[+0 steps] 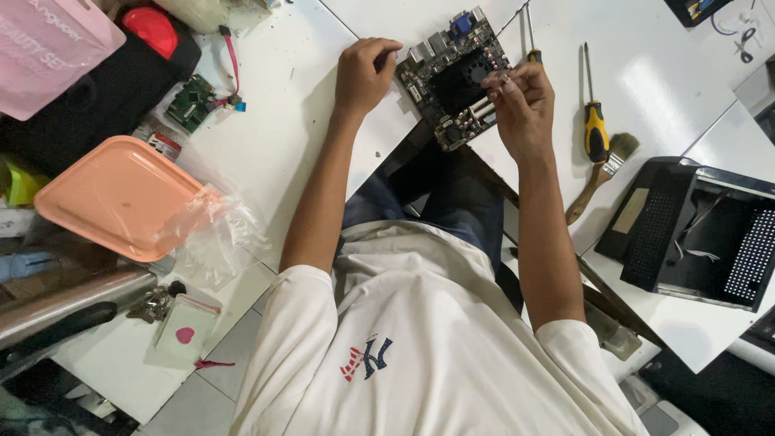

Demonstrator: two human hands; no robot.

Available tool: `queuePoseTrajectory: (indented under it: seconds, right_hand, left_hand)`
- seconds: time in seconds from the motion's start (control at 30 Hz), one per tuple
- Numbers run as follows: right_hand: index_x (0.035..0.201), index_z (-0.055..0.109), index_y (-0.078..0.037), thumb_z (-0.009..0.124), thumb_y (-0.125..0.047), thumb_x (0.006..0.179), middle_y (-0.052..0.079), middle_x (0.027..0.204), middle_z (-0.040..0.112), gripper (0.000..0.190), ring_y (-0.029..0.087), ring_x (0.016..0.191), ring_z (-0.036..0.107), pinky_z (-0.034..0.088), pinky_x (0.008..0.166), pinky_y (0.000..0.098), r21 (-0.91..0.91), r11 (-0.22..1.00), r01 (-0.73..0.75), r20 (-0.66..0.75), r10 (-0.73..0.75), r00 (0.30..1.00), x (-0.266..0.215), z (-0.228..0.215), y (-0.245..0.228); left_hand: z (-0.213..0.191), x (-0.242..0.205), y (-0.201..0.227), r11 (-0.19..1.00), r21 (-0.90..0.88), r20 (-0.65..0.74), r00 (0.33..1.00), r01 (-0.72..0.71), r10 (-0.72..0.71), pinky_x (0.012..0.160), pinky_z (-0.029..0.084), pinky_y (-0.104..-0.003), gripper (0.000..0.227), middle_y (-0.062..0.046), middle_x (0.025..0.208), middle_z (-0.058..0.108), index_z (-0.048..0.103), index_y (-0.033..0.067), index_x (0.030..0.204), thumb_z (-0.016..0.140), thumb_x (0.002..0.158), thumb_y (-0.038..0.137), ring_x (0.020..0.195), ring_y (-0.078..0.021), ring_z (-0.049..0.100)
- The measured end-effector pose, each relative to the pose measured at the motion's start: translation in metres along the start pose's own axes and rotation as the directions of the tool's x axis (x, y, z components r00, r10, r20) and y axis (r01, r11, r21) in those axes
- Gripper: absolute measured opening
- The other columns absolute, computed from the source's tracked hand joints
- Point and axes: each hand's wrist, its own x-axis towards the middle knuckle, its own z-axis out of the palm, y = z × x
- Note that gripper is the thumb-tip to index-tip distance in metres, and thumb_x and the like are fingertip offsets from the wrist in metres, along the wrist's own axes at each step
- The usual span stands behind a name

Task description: The person uses a screwdriver to remove screws from a motherboard and then places the motherboard into a computer case.

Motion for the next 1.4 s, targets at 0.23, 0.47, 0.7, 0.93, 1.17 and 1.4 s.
queuePoseTrajectory:
  seconds: [0.23, 0.47, 0.7, 0.93, 1.17, 1.4]
  right_hand:
    - [0.114, 0.059, -0.016, 0.072, -0.016, 0.109, 0.002, 0.098, 0.066, 0.014, 0.020, 0.106, 0.068, 0.054, 0.098, 0.0319, 0.063, 0.997, -0.039, -0.019, 0.041, 0.999, 0.002, 0.004, -0.002]
    - [0.111, 0.079, 0.004, 0.074, 0.007, 0.108, 0.016, 0.098, 0.078, 0.006, 0.027, 0.088, 0.071, 0.060, 0.078, 0.0383, -0.786, 0.541, 0.299, 0.183, -0.258, 0.949, 0.035, 0.031, -0.017]
    - [0.107, 0.083, -0.001, 0.072, -0.005, 0.113, 0.012, 0.101, 0.081, 0.012, 0.023, 0.091, 0.064, 0.052, 0.086, 0.0361, -0.807, -0.008, 0.591, 0.590, 0.061, 0.805, 0.076, 0.051, 0.014]
    - [0.102, 0.079, -0.006, 0.082, -0.009, 0.108, 0.005, 0.092, 0.074, 0.008, 0.021, 0.087, 0.056, 0.043, 0.071, 0.0331, -0.620, -0.190, 0.761, 0.753, 0.128, 0.646, 0.079, 0.061, 0.025]
    - [0.101, 0.076, -0.008, 0.081, -0.008, 0.112, 0.002, 0.091, 0.067, 0.013, 0.021, 0.090, 0.053, 0.041, 0.071, 0.0342, -0.571, -0.248, 0.783, 0.793, 0.081, 0.604, 0.079, 0.062, 0.026]
    - [0.110, 0.080, -0.008, 0.080, -0.009, 0.112, 0.003, 0.098, 0.072, 0.003, 0.019, 0.090, 0.054, 0.042, 0.074, 0.0339, -0.564, -0.269, 0.781, 0.797, 0.071, 0.600, 0.076, 0.060, 0.028]
  left_hand:
    - [0.000, -0.002, 0.003, 1.000, 0.024, 0.013, 1.000, -0.018, 0.018, 0.077, 0.056, -0.042, 0.015, -0.005, 0.094, 0.082, 0.081, 0.0104, 0.103, 0.068, 0.095, 0.010, 0.087, -0.0269, 0.073]
    - [-0.014, -0.002, 0.013, 0.996, -0.003, 0.197, 0.976, -0.093, 0.092, 0.080, 0.054, -0.044, 0.046, -0.010, 0.113, 0.079, 0.073, 0.0078, 0.134, 0.076, 0.091, 0.024, 0.096, -0.0277, 0.063]
    - [-0.009, -0.001, 0.003, 0.998, -0.012, 0.185, 0.981, -0.059, 0.060, 0.080, 0.057, -0.043, 0.044, -0.009, 0.113, 0.082, 0.080, 0.0062, 0.125, 0.062, 0.086, 0.000, 0.097, -0.0280, 0.067]
    - [-0.006, 0.001, 0.001, 0.992, -0.020, 0.119, 0.985, -0.123, 0.125, 0.079, 0.057, -0.042, 0.032, -0.009, 0.108, 0.081, 0.083, 0.0065, 0.117, 0.075, 0.087, 0.000, 0.095, -0.0295, 0.068]
    - [-0.006, 0.001, 0.001, 0.993, -0.019, 0.122, 0.986, -0.116, 0.117, 0.079, 0.056, -0.044, 0.031, -0.006, 0.103, 0.078, 0.083, 0.0103, 0.115, 0.077, 0.086, 0.001, 0.095, -0.0289, 0.065]
    - [-0.002, -0.001, -0.003, 0.992, -0.004, 0.129, 0.983, -0.127, 0.127, 0.081, 0.056, -0.043, 0.030, -0.006, 0.105, 0.076, 0.082, 0.0091, 0.115, 0.079, 0.087, 0.002, 0.096, -0.0292, 0.065]
